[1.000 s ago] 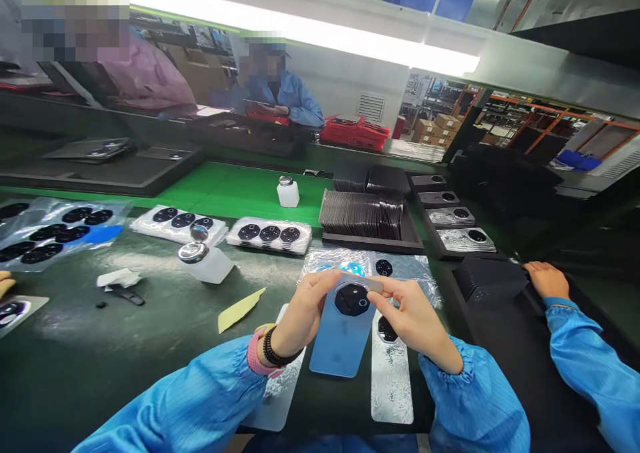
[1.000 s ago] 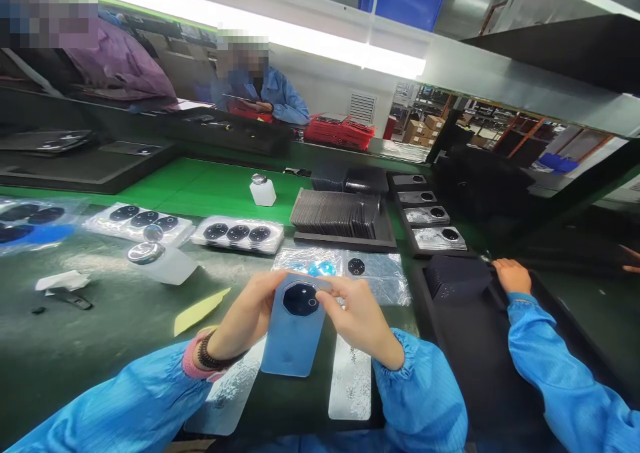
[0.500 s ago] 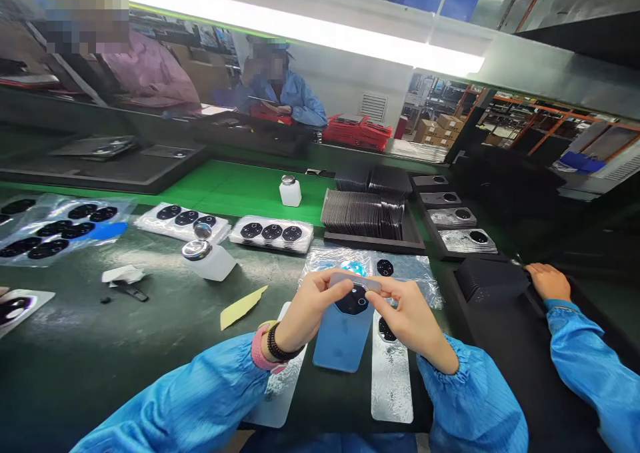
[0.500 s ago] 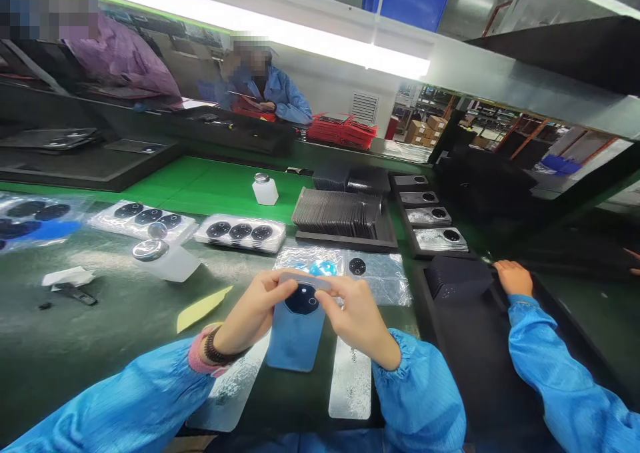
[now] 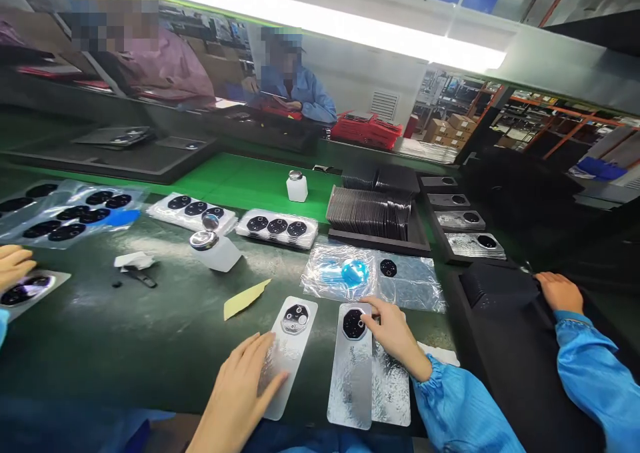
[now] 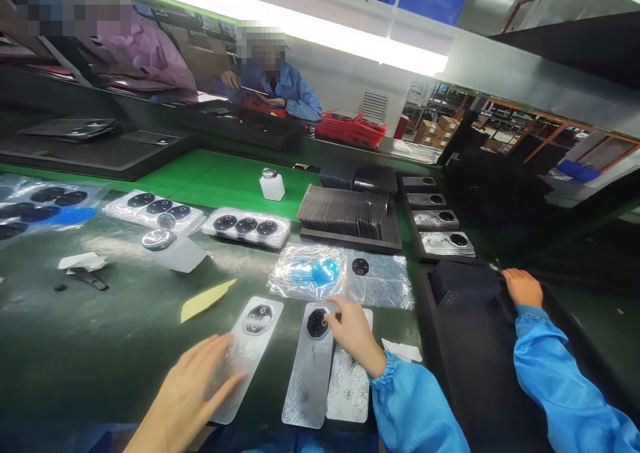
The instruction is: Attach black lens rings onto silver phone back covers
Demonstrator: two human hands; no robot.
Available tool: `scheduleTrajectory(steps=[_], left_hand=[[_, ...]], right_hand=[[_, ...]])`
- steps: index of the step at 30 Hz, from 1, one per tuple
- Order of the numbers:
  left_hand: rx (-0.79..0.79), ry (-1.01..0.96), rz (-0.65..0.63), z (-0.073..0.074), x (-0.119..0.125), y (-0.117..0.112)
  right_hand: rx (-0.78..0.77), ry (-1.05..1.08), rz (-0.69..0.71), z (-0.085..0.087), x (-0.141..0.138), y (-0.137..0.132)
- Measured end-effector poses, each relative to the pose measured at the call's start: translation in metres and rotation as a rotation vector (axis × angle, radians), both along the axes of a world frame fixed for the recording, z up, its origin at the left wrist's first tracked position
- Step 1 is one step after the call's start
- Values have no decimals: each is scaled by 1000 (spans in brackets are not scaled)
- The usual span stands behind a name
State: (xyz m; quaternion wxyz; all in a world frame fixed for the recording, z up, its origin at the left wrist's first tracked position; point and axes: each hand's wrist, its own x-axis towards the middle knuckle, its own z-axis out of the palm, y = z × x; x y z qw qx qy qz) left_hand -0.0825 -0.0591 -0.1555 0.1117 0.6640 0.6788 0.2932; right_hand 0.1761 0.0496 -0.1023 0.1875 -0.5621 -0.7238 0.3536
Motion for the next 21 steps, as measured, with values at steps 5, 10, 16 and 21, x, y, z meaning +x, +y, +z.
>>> scheduleTrajectory(steps=[5, 10, 16, 21], left_hand=[[13, 99, 39, -21, 12, -13], [-118, 183, 80, 0, 25, 4], [-375, 277, 117, 44, 41, 34], [-629, 256, 99, 69, 42, 52]], right_hand=[[292, -162, -20, 4, -2, 1], [266, -182, -161, 18, 12, 31], [229, -210, -242, 26, 26, 69], [198, -242, -245, 20, 23, 74]])
